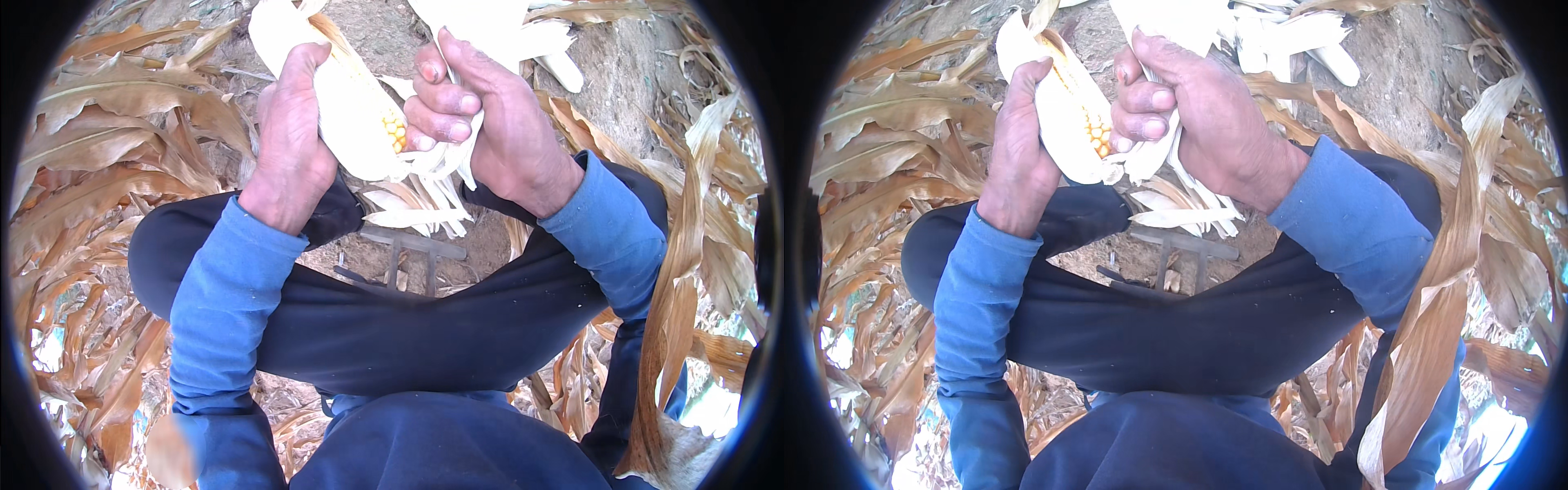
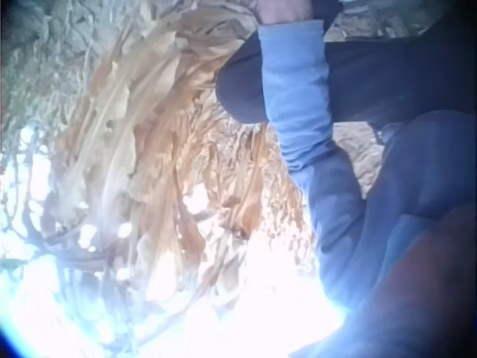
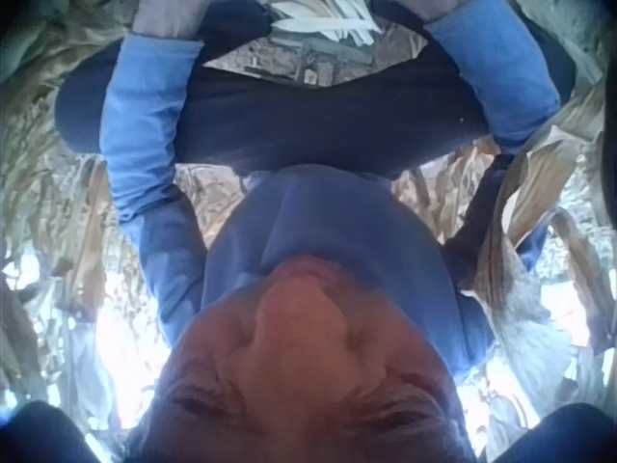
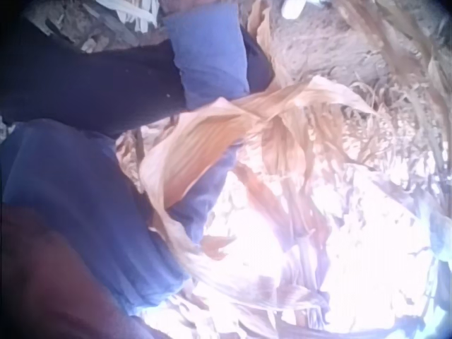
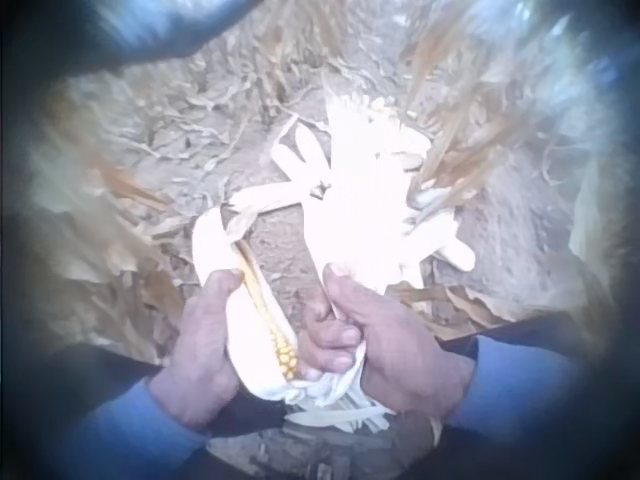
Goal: The person shucks corn cobs by hand, peeling back the husks and removing the silk to reveal the kernels. The person handles multiple corn cobs one at a time, discarding the husks and silk onto the ground.
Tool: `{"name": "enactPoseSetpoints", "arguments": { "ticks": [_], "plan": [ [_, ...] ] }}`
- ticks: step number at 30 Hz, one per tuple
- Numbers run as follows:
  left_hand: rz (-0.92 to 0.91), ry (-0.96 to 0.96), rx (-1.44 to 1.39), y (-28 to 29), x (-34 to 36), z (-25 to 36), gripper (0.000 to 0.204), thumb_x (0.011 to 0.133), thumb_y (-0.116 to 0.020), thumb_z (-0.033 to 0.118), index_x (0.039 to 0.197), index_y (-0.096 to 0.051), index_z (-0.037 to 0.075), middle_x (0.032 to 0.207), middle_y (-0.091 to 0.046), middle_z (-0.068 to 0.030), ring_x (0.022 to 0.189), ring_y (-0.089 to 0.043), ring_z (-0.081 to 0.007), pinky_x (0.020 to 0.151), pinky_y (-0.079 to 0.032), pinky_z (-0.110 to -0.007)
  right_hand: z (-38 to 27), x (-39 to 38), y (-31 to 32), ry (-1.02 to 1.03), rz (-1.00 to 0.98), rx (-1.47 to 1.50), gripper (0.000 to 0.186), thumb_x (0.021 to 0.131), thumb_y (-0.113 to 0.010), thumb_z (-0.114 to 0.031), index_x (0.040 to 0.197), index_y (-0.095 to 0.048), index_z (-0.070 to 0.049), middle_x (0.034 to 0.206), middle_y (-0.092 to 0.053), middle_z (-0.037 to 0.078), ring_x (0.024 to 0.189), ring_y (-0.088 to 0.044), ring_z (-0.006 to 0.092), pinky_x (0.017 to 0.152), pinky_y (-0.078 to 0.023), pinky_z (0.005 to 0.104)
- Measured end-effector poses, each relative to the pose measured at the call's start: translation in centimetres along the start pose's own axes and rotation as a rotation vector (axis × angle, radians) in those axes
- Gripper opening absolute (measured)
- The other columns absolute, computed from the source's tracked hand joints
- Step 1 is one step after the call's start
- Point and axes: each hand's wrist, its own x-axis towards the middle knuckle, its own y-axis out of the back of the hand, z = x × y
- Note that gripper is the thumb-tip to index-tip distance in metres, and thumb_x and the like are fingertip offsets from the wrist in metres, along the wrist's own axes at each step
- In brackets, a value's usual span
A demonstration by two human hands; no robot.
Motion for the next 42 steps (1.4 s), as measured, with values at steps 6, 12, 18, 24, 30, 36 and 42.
{"name": "enactPoseSetpoints", "arguments": {
  "ticks": [6,12,18,24,30,36,42],
  "plan": [
    [-0.137,0.130,-0.113,0.5,0.5,-0.2,0.028,0.093,-0.058,0.023,0.108,-0.057,-0.001,0.095,-0.064,-0.0075,0.083,-0.064,-0.0145,0.078,-0.054,-0.031,-0.4,-0.1,-0.2,-0.075,-0.025,0.114,0.035,0.106,-0.033,-0.037,0.086,-0.046,-0.012,0.056,-0.028,-0.012,0.047,-0.030,0.0031,0.051,-0.040,0.0224],
    [-0.325,0.292,-0.130,0.4,0.2,-0.3,0.030,0.095,-0.054,0.026,0.110,-0.056,-0.001,0.102,-0.065,-0.0109,0.089,-0.066,-0.0171,0.080,-0.057,-0.030,-0.5,-0.1,-0.2,-0.189,-0.049,0.086,0.035,0.106,-0.034,-0.037,0.085,-0.046,-0.012,0.056,-0.028,-0.012,0.044,-0.026,0.0013,0.040,-0.031,0.0173],
    [-0.222,0.196,0.096,-0.2,-0.2,-0.7,0.031,0.092,-0.054,0.021,0.109,-0.056,-0.005,0.092,-0.063,-0.0094,0.077,-0.066,-0.0156,0.069,-0.057,-0.031,-1.4,0.1,0.4,-0.182,0.031,0.010,0.027,0.103,-0.043,-0.028,0.086,-0.049,-0.008,0.056,-0.031,-0.011,0.045,-0.033,0.0012,0.041,-0.034,0.0183],
    [-0.002,0.066,0.352,-0.7,-1.0,-0.6,0.031,0.086,-0.060,0.016,0.105,-0.056,-0.009,0.088,-0.063,-0.0115,0.072,-0.066,-0.0166,0.062,-0.057,-0.033,-7.8,0.4,-0.1,0.290,0.154,0.107,0.029,0.103,-0.043,-0.032,0.086,-0.048,-0.008,0.056,-0.036,-0.007,0.046,-0.036,0.0074,0.048,-0.037,0.0246],
    [0.062,0.139,0.328,-0.1,-1.1,-0.8,0.030,0.093,-0.060,0.019,0.111,-0.056,-0.004,0.091,-0.063,-0.0103,0.077,-0.067,-0.0170,0.067,-0.058,-0.032,-8.4,0.7,-0.4,0.246,0.377,-0.012,0.019,0.100,-0.050,-0.024,0.089,-0.050,-0.008,0.057,-0.039,-0.006,0.049,-0.039,0.0079,0.051,-0.041,0.0265],
    [-0.180,-0.058,0.317,-0.9,-0.7,-1.5,0.036,0.094,-0.059,0.023,0.111,-0.053,-0.008,0.091,-0.064,-0.0164,0.075,-0.068,-0.0199,0.062,-0.059,-0.033,-2.2,0.2,0.1,-0.042,0.244,-0.534,0.020,0.093,-0.059,-0.015,0.097,-0.061,0.005,0.067,-0.051,-0.001,0.058,-0.053,0.0088,0.053,-0.047,0.0254],
    [-0.336,0.032,0.404,-1.6,-2.0,-1.0,0.049,0.104,-0.028,0.042,0.109,-0.054,0.000,0.085,-0.062,-0.0096,0.073,-0.064,-0.0166,0.065,-0.057,-0.030,0.0,0.5,0.8,0.076,0.231,-0.597,0.019,0.091,-0.061,-0.019,0.086,-0.061,-0.002,0.066,-0.053,0.000,0.059,-0.053,0.0092,0.057,-0.046,0.0240]
  ]
}}
